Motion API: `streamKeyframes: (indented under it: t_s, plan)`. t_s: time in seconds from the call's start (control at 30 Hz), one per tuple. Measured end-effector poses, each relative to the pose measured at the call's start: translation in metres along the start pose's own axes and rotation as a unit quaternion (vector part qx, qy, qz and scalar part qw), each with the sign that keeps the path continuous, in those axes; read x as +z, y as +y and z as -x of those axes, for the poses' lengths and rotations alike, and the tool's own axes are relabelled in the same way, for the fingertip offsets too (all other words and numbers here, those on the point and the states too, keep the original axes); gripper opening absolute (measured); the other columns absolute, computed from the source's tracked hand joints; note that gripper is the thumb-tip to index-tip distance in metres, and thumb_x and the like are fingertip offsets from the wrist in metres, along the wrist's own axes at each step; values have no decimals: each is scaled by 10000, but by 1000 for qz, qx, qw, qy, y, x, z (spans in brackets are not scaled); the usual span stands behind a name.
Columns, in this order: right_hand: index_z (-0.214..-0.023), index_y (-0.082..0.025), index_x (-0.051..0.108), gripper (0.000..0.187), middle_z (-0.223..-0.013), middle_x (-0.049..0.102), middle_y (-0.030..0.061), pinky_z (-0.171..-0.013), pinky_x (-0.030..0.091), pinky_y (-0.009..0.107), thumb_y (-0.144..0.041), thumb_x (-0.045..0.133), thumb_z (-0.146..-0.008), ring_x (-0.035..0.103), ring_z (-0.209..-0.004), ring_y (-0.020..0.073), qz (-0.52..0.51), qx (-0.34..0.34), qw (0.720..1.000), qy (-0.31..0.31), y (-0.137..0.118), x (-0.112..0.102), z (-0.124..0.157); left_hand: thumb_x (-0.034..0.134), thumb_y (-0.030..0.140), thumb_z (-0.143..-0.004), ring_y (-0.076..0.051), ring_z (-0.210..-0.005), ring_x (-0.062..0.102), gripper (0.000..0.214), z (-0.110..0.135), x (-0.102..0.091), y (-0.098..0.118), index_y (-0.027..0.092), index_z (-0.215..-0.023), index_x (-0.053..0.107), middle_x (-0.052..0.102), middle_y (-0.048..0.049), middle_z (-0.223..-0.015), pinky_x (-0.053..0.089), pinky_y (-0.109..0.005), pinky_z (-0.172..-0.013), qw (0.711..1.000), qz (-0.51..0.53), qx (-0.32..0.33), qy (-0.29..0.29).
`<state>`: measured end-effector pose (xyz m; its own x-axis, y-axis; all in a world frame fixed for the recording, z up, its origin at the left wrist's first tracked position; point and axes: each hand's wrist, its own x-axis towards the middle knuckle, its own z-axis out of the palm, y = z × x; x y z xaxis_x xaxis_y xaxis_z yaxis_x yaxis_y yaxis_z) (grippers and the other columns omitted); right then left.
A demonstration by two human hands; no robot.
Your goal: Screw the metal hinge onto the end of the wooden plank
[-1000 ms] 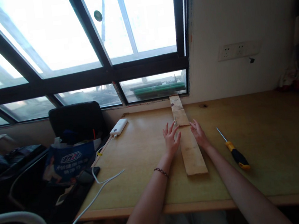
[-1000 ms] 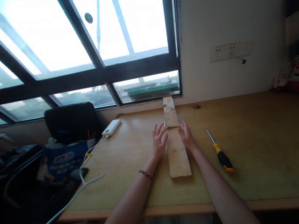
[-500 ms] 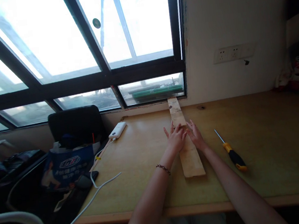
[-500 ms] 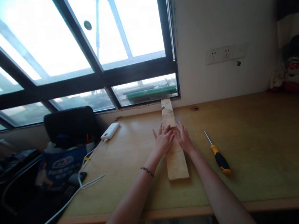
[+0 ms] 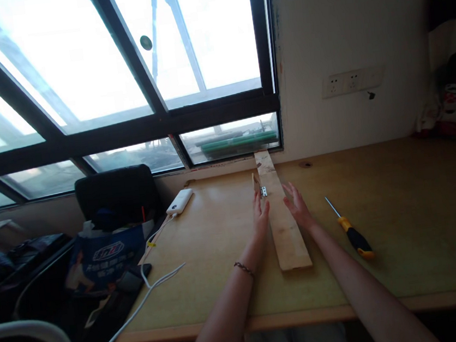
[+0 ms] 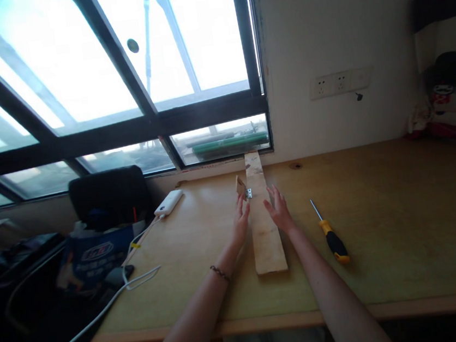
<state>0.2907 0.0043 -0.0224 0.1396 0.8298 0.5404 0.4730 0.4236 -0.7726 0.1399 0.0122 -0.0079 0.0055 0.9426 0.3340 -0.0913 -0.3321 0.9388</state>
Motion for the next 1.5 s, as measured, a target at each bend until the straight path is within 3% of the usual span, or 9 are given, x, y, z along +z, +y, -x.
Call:
streamKeyframes:
  t_s: [0.07, 0.17, 0.27, 0.57, 0.93, 1.5]
  plan:
    - [-1371, -218, 162, 626, -1354, 412, 100, -1052, 145, 501, -487, 378, -849, 301, -1286, 235, 9, 4, 1000, -3, 0, 0, 1, 548, 399, -779, -182, -1328, 217, 434, 1, -3, -1, 261, -1188, 506, 299, -26, -1427, 164, -329, -1088, 993, 99, -59, 21]
    - [-1363, -215, 194, 614, -1328, 444, 102, -1038, 189, 494, -490, 379, -847, 338, -1261, 242, 20, 6, 1000, -2, 1, 0, 1, 524, 390, -797, -195, -1294, 296, 389, 2, -7, -1, 279, -1169, 503, 360, -41, -1390, 309, -353, -1016, 961, 240, -134, 31]
    - [-1356, -206, 220, 612, -1300, 473, 106, -1023, 226, 483, -495, 382, -842, 356, -1245, 246, 28, 10, 1000, -5, 5, 0, 1, 560, 348, -775, -203, -1255, 360, 338, 1, -11, -1, 261, -1101, 535, 450, -51, -1312, 398, -345, -937, 926, 335, -167, 52]
    - [-1350, -203, 237, 613, -1300, 468, 102, -1031, 220, 471, -508, 383, -838, 340, -1248, 243, 25, 18, 999, -13, 12, 2, 2, 609, 308, -738, -205, -1113, 496, 161, -4, -19, -4, 223, -873, 585, 545, -42, -1157, 454, -353, -855, 868, 432, -224, 94]
    - [-1350, -190, 236, 635, -1299, 465, 119, -1026, 235, 472, -525, 382, -831, 342, -1247, 248, 33, 23, 999, -23, 16, 3, 4, 561, 347, -777, -175, -996, 559, 156, -9, -22, -13, 201, -831, 569, 570, -46, -993, 465, -339, -832, 852, 445, -259, 97]
    - [-1347, -191, 239, 630, -1321, 443, 112, -1028, 237, 461, -516, 390, -828, 341, -1247, 241, 39, 28, 999, -18, 17, 3, 4, 559, 380, -773, -146, -853, 590, 228, -7, -18, -19, 169, -857, 582, 605, -73, -887, 455, -286, -811, 868, 408, -275, 71]
